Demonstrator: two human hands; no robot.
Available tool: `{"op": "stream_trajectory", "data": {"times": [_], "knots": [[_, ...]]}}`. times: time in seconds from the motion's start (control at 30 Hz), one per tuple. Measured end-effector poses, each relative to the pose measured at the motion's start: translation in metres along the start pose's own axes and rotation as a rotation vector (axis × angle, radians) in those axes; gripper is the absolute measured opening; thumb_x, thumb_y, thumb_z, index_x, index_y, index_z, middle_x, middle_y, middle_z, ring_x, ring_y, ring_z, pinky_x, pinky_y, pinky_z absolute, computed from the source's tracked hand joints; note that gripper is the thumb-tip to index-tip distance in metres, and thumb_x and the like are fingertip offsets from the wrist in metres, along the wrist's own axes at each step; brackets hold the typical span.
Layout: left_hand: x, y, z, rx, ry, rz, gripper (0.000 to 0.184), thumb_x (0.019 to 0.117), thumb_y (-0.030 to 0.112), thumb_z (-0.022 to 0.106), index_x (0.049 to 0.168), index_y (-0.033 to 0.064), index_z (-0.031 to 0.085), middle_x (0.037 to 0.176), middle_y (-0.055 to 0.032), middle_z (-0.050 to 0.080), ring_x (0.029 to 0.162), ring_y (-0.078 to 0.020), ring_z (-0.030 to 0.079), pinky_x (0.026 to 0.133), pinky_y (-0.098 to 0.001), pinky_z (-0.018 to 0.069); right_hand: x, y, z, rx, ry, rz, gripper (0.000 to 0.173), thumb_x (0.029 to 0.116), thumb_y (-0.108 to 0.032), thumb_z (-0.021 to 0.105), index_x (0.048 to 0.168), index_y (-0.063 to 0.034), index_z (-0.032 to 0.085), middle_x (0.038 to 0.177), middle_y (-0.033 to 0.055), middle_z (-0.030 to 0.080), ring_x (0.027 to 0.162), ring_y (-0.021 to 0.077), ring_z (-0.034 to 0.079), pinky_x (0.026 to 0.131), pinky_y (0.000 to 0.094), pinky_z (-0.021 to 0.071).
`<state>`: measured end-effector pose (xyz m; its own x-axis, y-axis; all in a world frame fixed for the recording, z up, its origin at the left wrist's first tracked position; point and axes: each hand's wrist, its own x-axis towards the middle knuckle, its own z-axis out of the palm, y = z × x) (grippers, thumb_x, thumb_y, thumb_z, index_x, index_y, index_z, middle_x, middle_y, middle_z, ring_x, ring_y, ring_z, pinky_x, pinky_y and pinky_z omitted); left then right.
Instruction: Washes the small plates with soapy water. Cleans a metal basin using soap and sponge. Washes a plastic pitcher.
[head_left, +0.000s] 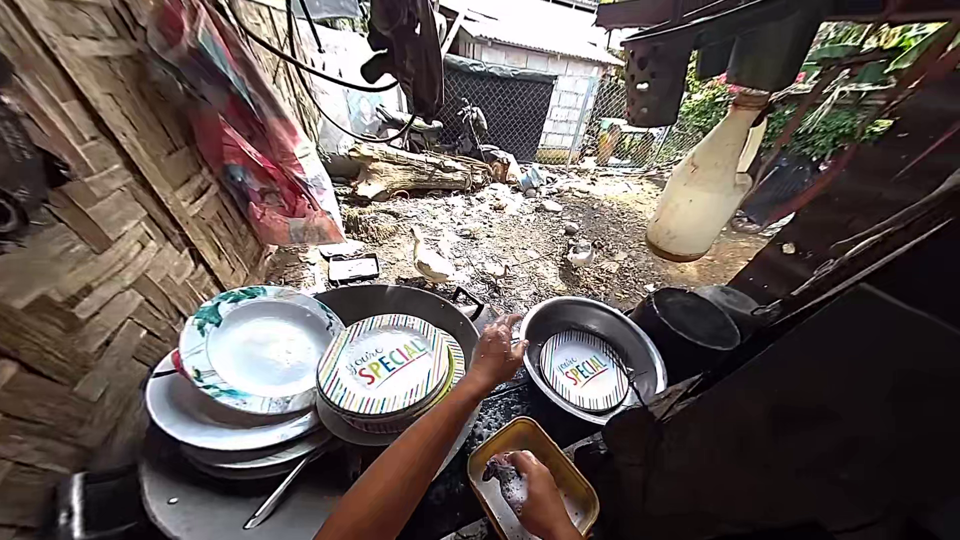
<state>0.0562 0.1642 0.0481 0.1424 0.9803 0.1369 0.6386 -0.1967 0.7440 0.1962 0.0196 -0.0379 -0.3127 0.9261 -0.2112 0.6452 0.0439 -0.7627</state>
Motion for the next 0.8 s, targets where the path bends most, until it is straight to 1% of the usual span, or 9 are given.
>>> {"op": "stream_trajectory", "data": {"times": [0.03,0.1,0.2,0.27,0.33,0.47,0.63,0.7,0.8], "knots": [[0.017,0.008,0.02,0.046,-0.15,0.011,0.047,0.1015,0.018,0.06,0.143,-0.0023,0.052,0.143,-0.0245,0.055,0.135,-0.0374,0.052,0.115,-0.052,0.0386,-0.002,-0.001,0.001,0.001,-0.017,0.014,0.033,0.098,-0.01,0.062,0.128,0.0034,0.065,0.127,0.0257,0.064,0.121,0.037,0.062,0.107,0.0509,0.0463],[0.044,0.02,0.057,0.161,-0.376,-0.005,0.046,0.1023,0.02,0.057,0.143,-0.0011,0.052,0.142,-0.0237,0.056,0.136,-0.0373,0.051,0.114,-0.055,0.0379,-0.006,-0.004,0.003,0.016,-0.036,0.015,0.034,0.0983,-0.01,0.063,0.129,0.0047,0.065,0.129,0.0268,0.064,0.122,0.0379,0.062,0.109,0.0506,0.0457],[0.066,0.03,0.098,0.279,-0.535,-0.129,0.053,0.0994,0.017,0.062,0.144,-0.0068,0.048,0.145,-0.0297,0.051,0.137,-0.0445,0.047,0.11,-0.0616,0.0384,-0.015,-0.011,0.001,0.052,-0.06,-0.004,0.038,0.0919,-0.001,0.066,0.128,0.0096,0.063,0.129,0.031,0.063,0.124,0.0417,0.06,0.11,0.0532,0.0443],[0.075,0.028,0.122,0.284,-0.533,-0.281,0.061,0.0953,0.016,0.066,0.146,-0.0102,0.043,0.149,-0.0306,0.045,0.138,-0.0447,0.045,0.11,-0.06,0.0402,-0.023,-0.022,-0.007,0.057,-0.089,0.002,0.041,0.0894,0.001,0.067,0.128,0.0124,0.062,0.128,0.0323,0.063,0.125,0.042,0.06,0.11,0.0528,0.0432],[0.084,0.018,0.145,0.258,-0.493,-0.432,0.076,0.0918,0.016,0.071,0.151,-0.012,0.032,0.153,-0.032,0.038,0.137,-0.0455,0.046,0.108,-0.0571,0.0432,-0.025,-0.029,-0.016,0.036,-0.16,0.028,0.043,0.09,-0.002,0.068,0.13,0.0117,0.061,0.13,0.0298,0.063,0.127,0.0378,0.058,0.112,0.0473,0.0415],[0.097,0.001,0.164,0.207,-0.426,-0.567,0.083,0.0953,0.018,0.068,0.157,-0.0083,0.02,0.158,-0.0302,0.032,0.136,-0.0434,0.049,0.107,-0.0525,0.0462,-0.026,-0.024,-0.02,0.057,-0.131,-0.031,0.039,0.0883,-0.001,0.068,0.123,0.0147,0.064,0.125,0.0321,0.064,0.122,0.04,0.061,0.109,0.0466,0.0444],[0.105,-0.007,0.157,0.163,-0.415,-0.62,0.082,0.0915,0.015,0.07,0.154,-0.0104,0.023,0.152,-0.0301,0.041,0.138,-0.0403,0.048,0.108,-0.051,0.0453,-0.022,-0.02,-0.017,0.097,-0.128,-0.051,0.037,0.0916,0.0,0.064,0.125,0.0153,0.063,0.126,0.0331,0.064,0.122,0.0415,0.062,0.11,0.0472,0.0443],[0.108,-0.007,0.151,0.143,-0.42,-0.633,0.081,0.0919,0.018,0.07,0.152,-0.0122,0.025,0.15,-0.03,0.044,0.138,-0.0387,0.049,0.11,-0.0498,0.0438,-0.02,-0.022,-0.017,0.097,-0.148,-0.04,0.035,0.0919,0.001,0.063,0.124,0.0146,0.064,0.125,0.0331,0.064,0.122,0.0416,0.062,0.11,0.048,0.0439],[0.113,-0.01,0.147,0.083,-0.412,-0.668,0.075,0.0912,0.024,0.071,0.147,-0.0121,0.036,0.148,-0.0287,0.047,0.138,-0.0367,0.049,0.111,-0.0496,0.0426,-0.018,-0.018,-0.013,0.094,-0.14,-0.074,0.032,0.0924,-0.001,0.063,0.121,0.0141,0.066,0.121,0.0327,0.066,0.118,0.0418,0.063,0.107,0.049,0.0458]]}}
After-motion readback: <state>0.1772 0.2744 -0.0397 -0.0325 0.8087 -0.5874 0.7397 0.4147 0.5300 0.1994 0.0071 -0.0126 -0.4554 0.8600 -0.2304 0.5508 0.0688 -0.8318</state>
